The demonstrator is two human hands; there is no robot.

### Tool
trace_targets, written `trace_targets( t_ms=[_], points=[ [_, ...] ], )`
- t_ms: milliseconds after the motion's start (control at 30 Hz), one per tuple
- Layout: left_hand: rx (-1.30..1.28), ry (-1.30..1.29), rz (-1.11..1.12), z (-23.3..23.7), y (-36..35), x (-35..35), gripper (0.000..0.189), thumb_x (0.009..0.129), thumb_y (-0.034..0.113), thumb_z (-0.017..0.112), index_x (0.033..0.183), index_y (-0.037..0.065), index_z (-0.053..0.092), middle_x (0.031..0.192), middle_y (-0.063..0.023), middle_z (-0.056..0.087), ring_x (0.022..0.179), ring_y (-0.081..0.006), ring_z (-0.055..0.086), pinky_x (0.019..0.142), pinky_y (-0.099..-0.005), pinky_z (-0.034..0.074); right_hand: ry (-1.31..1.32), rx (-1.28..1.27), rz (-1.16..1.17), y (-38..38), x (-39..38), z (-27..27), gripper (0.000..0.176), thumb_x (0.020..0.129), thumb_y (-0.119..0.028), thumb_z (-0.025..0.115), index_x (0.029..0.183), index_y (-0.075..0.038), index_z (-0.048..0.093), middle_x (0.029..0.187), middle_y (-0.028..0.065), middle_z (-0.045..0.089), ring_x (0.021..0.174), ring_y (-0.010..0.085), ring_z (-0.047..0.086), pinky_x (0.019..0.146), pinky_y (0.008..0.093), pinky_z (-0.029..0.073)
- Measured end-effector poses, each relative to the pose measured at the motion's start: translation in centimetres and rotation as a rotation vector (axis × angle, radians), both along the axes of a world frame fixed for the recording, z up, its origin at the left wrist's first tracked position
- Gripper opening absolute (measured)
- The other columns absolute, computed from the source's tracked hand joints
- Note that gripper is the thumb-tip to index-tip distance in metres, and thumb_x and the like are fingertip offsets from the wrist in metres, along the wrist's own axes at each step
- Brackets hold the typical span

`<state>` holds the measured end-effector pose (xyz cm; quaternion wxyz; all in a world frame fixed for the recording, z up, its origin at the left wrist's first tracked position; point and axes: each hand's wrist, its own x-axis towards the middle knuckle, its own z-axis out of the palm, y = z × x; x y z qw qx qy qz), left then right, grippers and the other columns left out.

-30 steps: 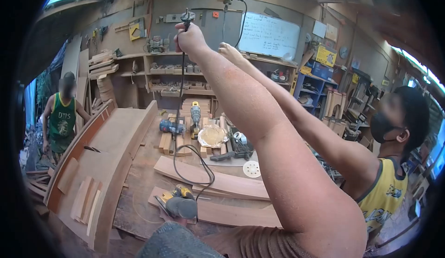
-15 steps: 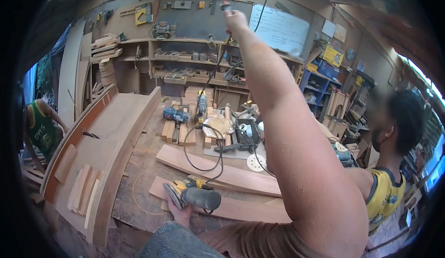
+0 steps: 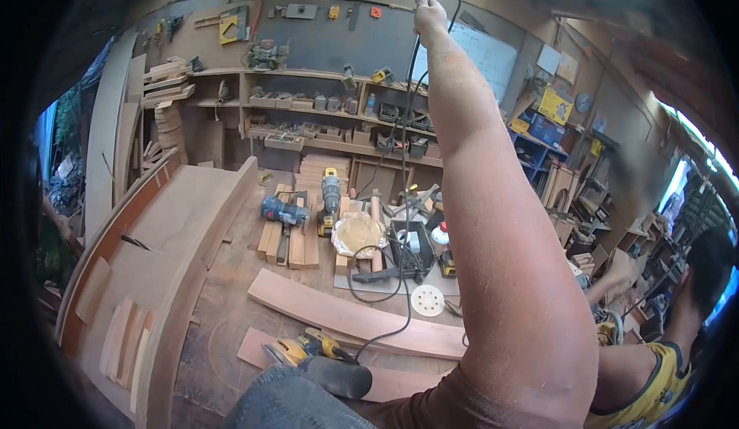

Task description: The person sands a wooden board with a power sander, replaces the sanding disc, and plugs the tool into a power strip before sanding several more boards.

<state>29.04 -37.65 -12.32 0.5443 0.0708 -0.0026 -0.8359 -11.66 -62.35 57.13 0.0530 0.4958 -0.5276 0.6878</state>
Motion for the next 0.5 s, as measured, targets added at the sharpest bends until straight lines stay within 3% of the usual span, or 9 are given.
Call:
trace_targets(
  t_ms=[100, 200, 267, 300, 433, 500],
  points=[
    [0.003, -0.025, -0.034, 0.1, 0.0, 0.2, 0.067, 0.098, 0.063, 0.037, 0.148, 0.018, 0.041, 0.147, -0.0110, 0.046, 0.134, -0.0352, 0.045, 0.110, -0.0545, 0.038, 0.008, -0.057, -0.003, -0.5, -0.2, -0.5, 0.031, 0.104, -0.030, 0.051, 0.116, -0.004, 0.062, 0.073, 0.0010, 0.046, 0.055, 0.0105, 0.043, 0.046, 0.0288, 0.037],
    [-0.046, -0.078, -0.045, -0.1, -0.2, -0.1, 0.070, 0.096, 0.064, 0.038, 0.148, 0.017, 0.040, 0.147, -0.0113, 0.046, 0.134, -0.0353, 0.045, 0.110, -0.0547, 0.038, 0.009, -0.146, -0.077, -1.6, -3.3, -0.2, 0.036, 0.101, -0.035, 0.056, 0.115, -0.002, 0.064, 0.078, 0.0046, 0.057, 0.060, 0.0132, 0.052, 0.052, 0.0310, 0.043],
    [-0.072, -0.148, -0.037, -0.3, -0.1, 0.0, 0.071, 0.096, 0.065, 0.039, 0.149, 0.017, 0.039, 0.148, -0.0115, 0.045, 0.134, -0.0355, 0.045, 0.110, -0.0546, 0.038, 0.288, -0.451, -0.458, -2.1, -5.1, 0.1, 0.045, 0.096, -0.041, 0.063, 0.114, -0.001, 0.064, 0.089, 0.0105, 0.067, 0.067, 0.0184, 0.061, 0.063, 0.0338, 0.049],
    [-0.065, -0.143, -0.042, -0.2, -0.3, -0.1, 0.071, 0.096, 0.065, 0.039, 0.149, 0.017, 0.039, 0.148, -0.0115, 0.045, 0.134, -0.0355, 0.045, 0.110, -0.0546, 0.038, 0.377, -0.458, -0.538, -0.1, -4.3, 0.1, 0.049, 0.090, -0.045, 0.069, 0.107, 0.001, 0.067, 0.092, 0.0148, 0.071, 0.077, 0.0231, 0.066, 0.074, 0.0359, 0.050],
    [-0.046, -0.124, -0.007, -0.1, -0.5, -0.6, 0.072, 0.096, 0.064, 0.040, 0.150, 0.017, 0.037, 0.148, -0.0116, 0.045, 0.135, -0.0357, 0.044, 0.111, -0.0546, 0.038, 0.413, -0.327, -0.525, 3.9, -4.8, 3.3, 0.041, 0.089, -0.041, 0.071, 0.093, 0.000, 0.071, 0.082, 0.0132, 0.071, 0.084, 0.0237, 0.067, 0.073, 0.0360, 0.049],
    [-0.044, -0.113, 0.022, 0.0, -0.7, -0.9, 0.072, 0.096, 0.063, 0.041, 0.150, 0.016, 0.037, 0.149, -0.0117, 0.044, 0.135, -0.0358, 0.044, 0.111, -0.0546, 0.037, 0.459, -0.272, -0.574, 5.1, -6.0, 5.1, 0.040, 0.089, -0.041, 0.070, 0.100, -0.002, 0.071, 0.087, 0.0134, 0.071, 0.085, 0.0238, 0.067, 0.075, 0.0357, 0.049]
  ],
)
